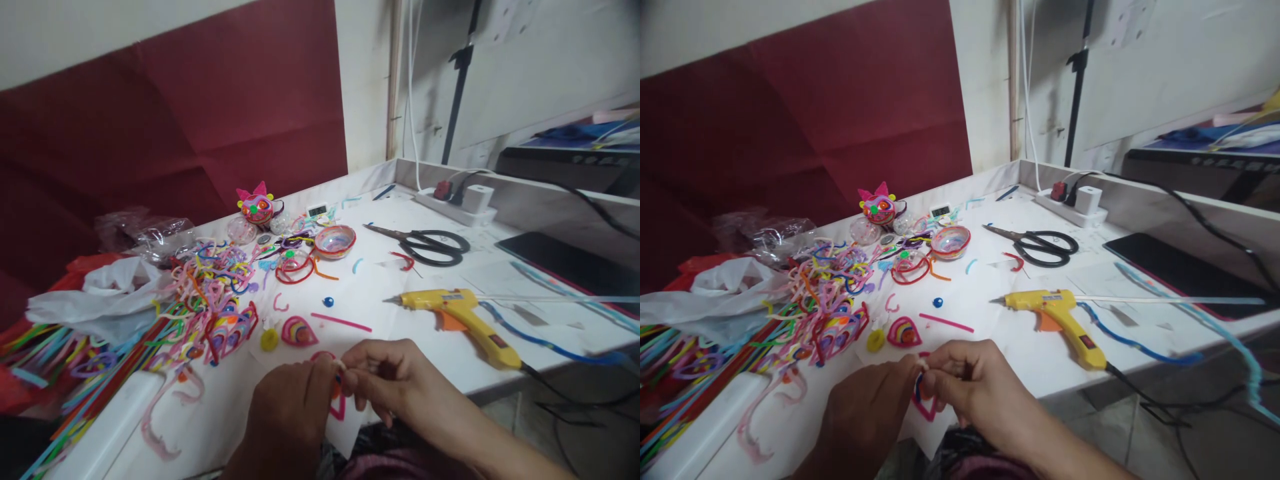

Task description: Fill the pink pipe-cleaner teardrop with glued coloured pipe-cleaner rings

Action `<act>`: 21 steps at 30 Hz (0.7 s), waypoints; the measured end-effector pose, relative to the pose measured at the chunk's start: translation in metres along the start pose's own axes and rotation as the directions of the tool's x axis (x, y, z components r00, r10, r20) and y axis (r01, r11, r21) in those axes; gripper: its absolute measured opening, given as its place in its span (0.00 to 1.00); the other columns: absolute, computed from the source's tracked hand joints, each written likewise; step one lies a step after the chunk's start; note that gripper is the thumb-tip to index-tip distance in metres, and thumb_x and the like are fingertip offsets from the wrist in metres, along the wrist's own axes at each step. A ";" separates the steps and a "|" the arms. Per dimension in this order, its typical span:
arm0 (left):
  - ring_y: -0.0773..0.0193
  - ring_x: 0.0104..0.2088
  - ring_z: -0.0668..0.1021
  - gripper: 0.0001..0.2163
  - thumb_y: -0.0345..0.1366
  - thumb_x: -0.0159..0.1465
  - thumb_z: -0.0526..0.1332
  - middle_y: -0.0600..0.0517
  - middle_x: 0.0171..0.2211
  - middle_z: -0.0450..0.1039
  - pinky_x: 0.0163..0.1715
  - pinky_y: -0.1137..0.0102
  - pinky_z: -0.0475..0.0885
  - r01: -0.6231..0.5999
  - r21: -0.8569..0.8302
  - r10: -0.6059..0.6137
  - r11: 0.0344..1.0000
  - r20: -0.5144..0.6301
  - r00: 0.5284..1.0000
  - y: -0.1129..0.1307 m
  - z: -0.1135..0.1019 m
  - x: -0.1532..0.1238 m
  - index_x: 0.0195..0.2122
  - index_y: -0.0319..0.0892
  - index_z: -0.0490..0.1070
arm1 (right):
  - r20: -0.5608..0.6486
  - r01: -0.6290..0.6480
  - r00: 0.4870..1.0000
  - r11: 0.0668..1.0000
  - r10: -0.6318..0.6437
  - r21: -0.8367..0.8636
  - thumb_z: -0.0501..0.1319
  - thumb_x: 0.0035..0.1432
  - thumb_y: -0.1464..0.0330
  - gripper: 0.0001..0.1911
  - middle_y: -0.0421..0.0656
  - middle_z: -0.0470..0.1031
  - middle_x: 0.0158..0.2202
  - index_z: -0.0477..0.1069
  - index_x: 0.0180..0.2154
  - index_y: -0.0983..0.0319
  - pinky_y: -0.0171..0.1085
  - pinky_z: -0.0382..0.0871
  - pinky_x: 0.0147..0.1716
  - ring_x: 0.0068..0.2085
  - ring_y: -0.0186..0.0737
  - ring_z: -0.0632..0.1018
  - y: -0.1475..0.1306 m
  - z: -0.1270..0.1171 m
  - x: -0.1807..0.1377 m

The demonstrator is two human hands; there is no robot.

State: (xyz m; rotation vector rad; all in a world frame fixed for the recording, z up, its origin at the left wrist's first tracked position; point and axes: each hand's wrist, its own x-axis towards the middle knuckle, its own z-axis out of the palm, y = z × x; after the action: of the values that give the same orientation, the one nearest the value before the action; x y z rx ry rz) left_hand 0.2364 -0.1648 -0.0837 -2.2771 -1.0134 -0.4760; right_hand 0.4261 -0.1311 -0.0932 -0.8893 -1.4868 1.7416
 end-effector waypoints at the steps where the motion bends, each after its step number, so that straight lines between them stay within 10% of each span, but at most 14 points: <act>1: 0.65 0.21 0.76 0.08 0.31 0.69 0.56 0.52 0.24 0.73 0.22 0.69 0.68 -0.006 0.014 0.007 1.000 -0.017 1.000 0.002 -0.001 0.002 0.47 0.35 0.70 | -0.008 -0.012 1.000 1.000 0.012 0.007 0.64 0.50 0.45 0.26 0.37 0.68 0.20 0.77 0.33 0.63 0.30 0.56 0.16 0.18 0.27 0.61 0.001 0.001 0.000; 21: 0.61 0.20 0.79 0.10 0.21 0.67 0.49 0.46 0.24 0.77 0.19 0.68 0.72 -0.135 -0.038 0.133 0.990 -0.049 0.990 0.011 -0.014 0.014 0.41 0.27 0.70 | -0.121 0.020 0.992 0.993 -0.035 -0.119 0.60 0.58 0.56 0.15 0.36 0.67 0.22 0.72 0.28 0.61 0.32 0.55 0.23 0.24 0.31 0.64 0.015 0.004 -0.011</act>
State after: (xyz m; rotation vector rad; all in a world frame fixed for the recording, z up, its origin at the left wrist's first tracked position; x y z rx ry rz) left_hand 0.2532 -0.1722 -0.0696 -2.3407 -0.8287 -0.4952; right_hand 0.4278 -0.1449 -0.1068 -1.0129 -1.5253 1.5638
